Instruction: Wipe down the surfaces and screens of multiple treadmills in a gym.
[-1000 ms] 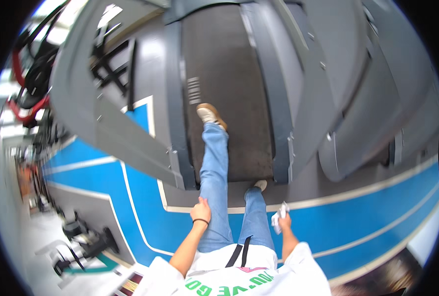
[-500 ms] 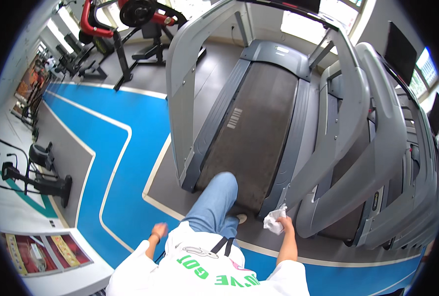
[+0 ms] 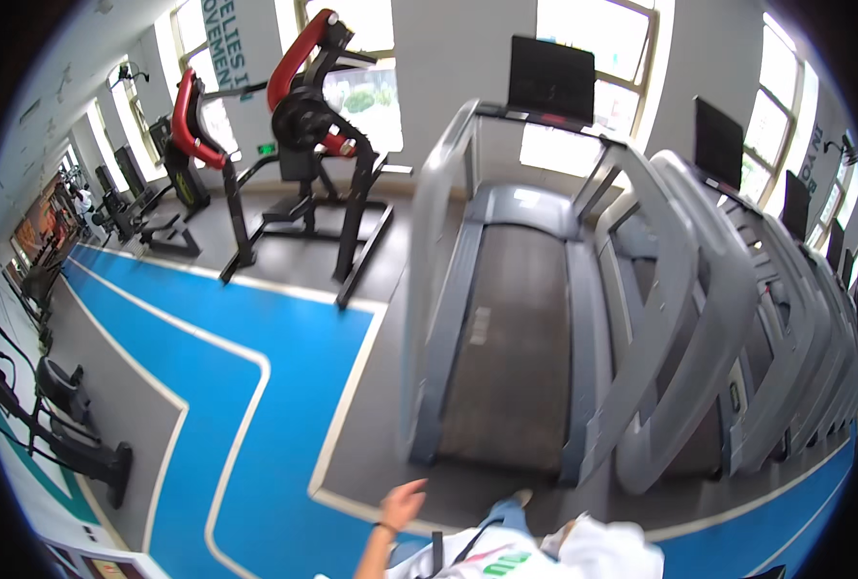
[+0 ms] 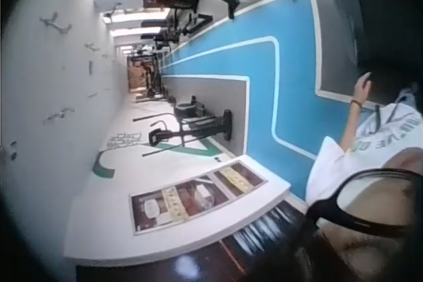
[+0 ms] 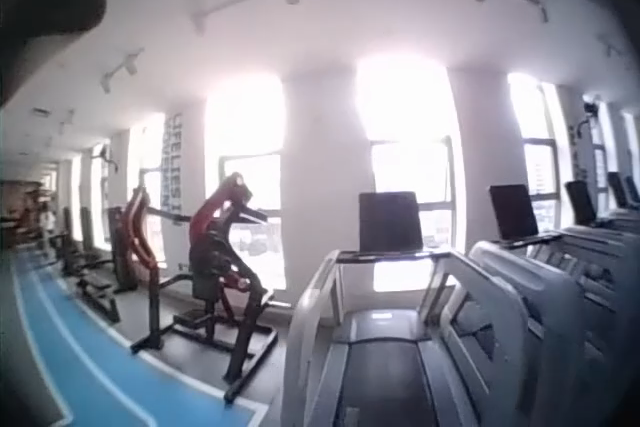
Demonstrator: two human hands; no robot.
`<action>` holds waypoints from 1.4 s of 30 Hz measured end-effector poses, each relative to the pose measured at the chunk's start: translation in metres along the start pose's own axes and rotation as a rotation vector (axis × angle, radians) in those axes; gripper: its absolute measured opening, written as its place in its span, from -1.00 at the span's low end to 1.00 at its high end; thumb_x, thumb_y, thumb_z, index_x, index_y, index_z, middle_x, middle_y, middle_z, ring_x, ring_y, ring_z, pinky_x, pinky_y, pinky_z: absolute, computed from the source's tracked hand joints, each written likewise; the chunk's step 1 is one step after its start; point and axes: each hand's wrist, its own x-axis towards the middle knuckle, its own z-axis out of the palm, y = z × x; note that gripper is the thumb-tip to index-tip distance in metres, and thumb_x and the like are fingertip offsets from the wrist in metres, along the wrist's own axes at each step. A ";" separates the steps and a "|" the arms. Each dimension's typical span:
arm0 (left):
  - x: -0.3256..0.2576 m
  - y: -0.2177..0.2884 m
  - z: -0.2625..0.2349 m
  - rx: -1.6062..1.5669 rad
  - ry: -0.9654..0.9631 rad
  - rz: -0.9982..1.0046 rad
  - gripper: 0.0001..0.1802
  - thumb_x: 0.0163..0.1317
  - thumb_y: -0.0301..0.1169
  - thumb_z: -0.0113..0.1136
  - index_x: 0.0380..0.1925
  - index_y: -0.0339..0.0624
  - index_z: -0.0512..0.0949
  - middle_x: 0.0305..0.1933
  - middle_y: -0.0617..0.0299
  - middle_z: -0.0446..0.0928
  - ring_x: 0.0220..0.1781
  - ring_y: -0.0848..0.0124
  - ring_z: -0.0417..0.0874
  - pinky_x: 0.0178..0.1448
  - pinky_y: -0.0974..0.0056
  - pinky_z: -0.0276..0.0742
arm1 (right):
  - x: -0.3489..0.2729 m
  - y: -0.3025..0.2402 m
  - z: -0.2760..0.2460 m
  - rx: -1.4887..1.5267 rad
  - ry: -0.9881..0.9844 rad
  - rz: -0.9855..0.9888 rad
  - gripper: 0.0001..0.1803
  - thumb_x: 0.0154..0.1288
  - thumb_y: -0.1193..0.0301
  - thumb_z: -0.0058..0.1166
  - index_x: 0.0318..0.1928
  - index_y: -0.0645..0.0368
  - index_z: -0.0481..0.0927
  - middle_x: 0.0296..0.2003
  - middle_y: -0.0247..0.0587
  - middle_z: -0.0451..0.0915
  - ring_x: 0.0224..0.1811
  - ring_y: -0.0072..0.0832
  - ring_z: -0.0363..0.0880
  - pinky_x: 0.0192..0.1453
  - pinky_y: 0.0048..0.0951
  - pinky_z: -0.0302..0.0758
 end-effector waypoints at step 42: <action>0.203 -0.324 -0.500 0.570 -0.342 -0.599 -0.78 0.16 -0.39 0.00 -0.36 -0.37 0.50 -0.36 -0.11 0.53 -0.34 -0.02 0.64 -0.39 -0.10 0.63 | -0.136 -0.602 0.208 0.643 0.507 -1.056 -0.17 -0.18 0.32 0.44 0.14 0.25 0.33 -0.22 -0.10 0.59 -0.16 -0.29 0.60 -0.03 -0.36 0.49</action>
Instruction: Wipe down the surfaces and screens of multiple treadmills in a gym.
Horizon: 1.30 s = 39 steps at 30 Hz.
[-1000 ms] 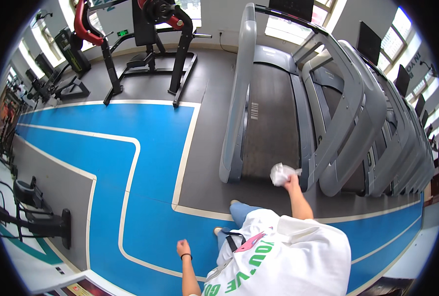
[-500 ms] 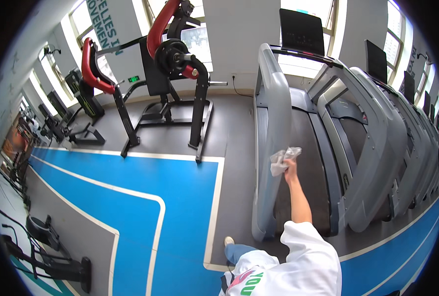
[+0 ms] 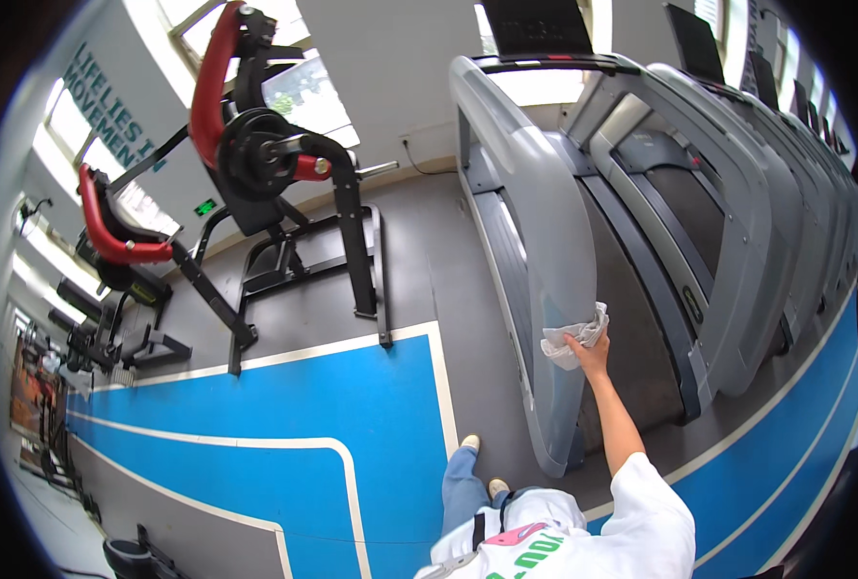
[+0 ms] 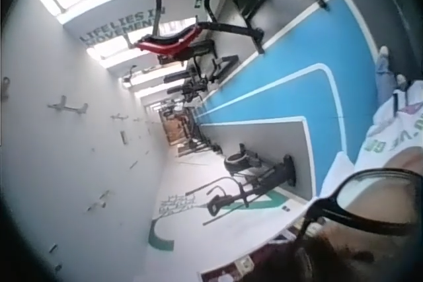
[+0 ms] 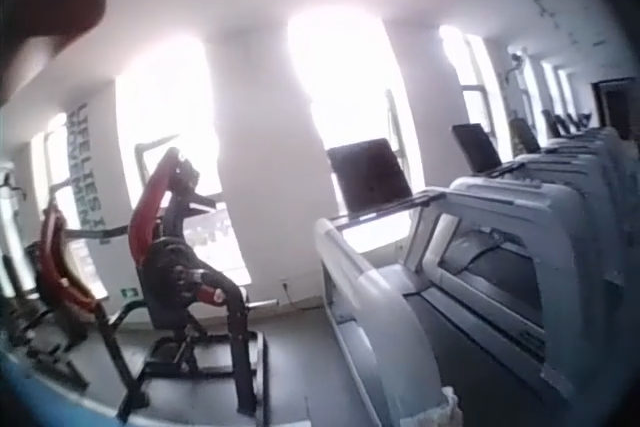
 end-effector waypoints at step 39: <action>0.084 0.062 -0.079 -0.527 -0.121 -0.547 -0.54 0.36 -0.20 -0.04 0.23 -0.02 0.31 0.14 0.05 0.47 0.34 0.15 0.30 0.37 -0.20 0.01 | -0.176 0.068 -0.085 0.238 0.230 0.620 -0.42 0.01 0.50 0.24 0.11 0.33 0.42 0.05 -0.14 0.50 0.10 -0.39 0.43 0.21 -0.42 0.27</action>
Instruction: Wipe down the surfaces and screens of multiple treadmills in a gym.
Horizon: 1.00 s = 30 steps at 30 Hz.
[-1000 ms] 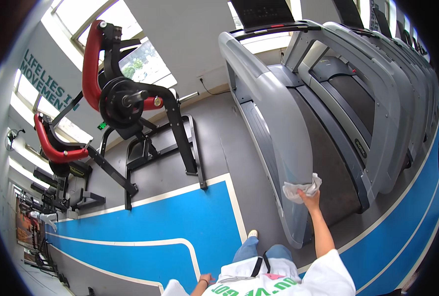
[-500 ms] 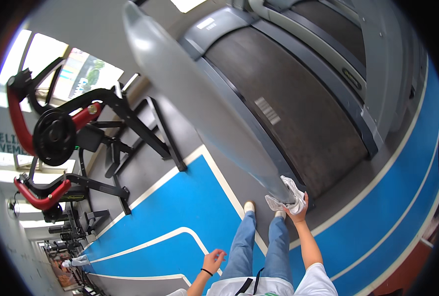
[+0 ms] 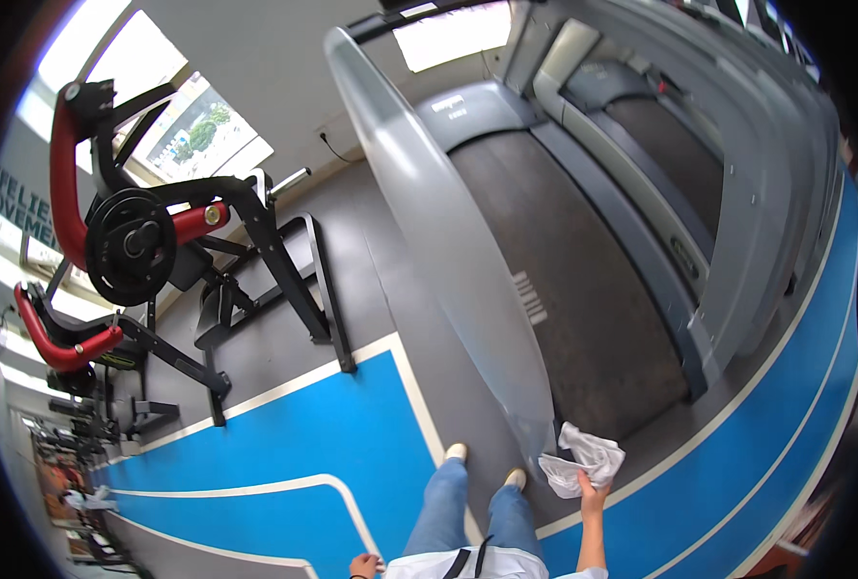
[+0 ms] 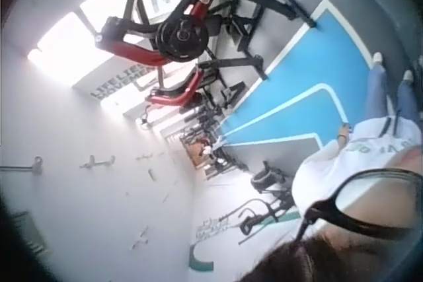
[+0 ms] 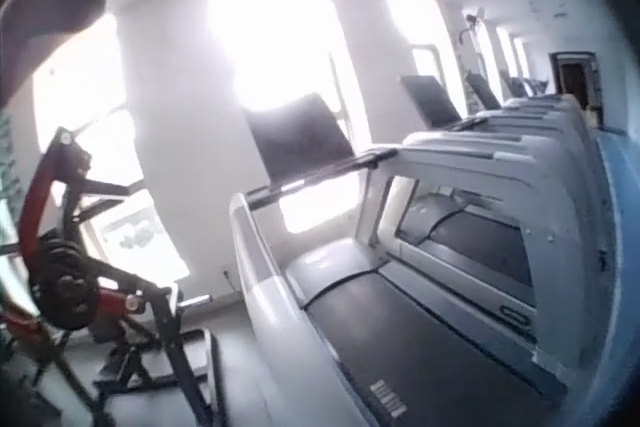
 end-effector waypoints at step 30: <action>-0.223 0.819 0.088 -0.223 -0.522 1.600 -0.84 0.30 -0.50 -0.01 -0.23 -0.36 0.51 -0.31 0.12 0.60 -0.24 0.39 0.62 -0.07 0.34 0.52 | 0.415 -0.467 0.652 -1.490 -0.004 -1.058 -0.02 -0.10 0.14 0.29 0.31 0.22 0.12 0.26 0.37 0.09 0.32 0.21 0.08 0.36 -0.03 0.09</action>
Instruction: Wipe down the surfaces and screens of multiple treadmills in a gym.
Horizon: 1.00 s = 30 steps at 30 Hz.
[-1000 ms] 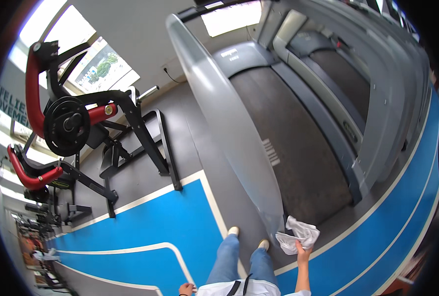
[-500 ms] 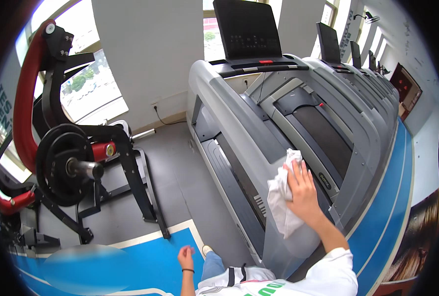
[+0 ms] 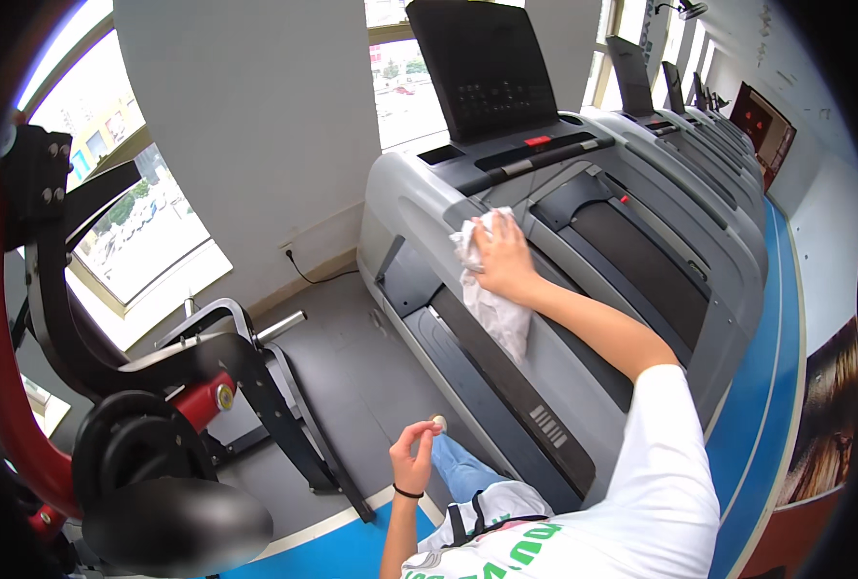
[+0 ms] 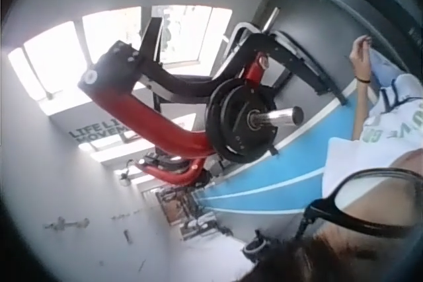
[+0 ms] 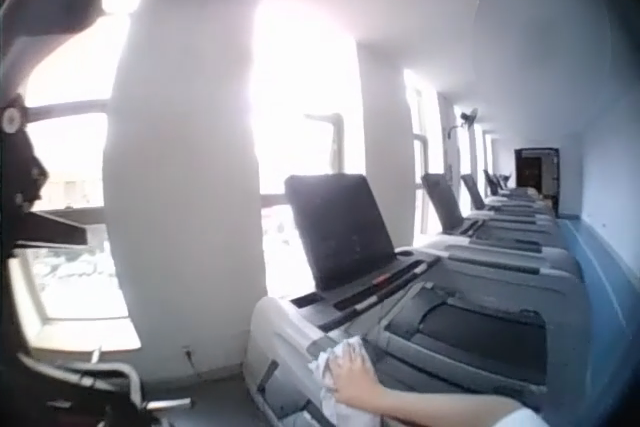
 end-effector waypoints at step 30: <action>0.471 0.188 0.064 -1.774 -1.570 0.321 -0.19 0.26 0.13 -0.07 0.15 -0.49 0.30 0.15 -0.26 0.36 0.31 -0.06 0.29 0.11 -0.18 0.36 | 0.359 -0.043 0.167 0.244 -0.447 -0.027 -0.32 -0.30 0.09 0.34 -0.03 0.00 0.54 0.14 0.15 0.36 0.20 0.05 0.33 0.23 -0.15 0.35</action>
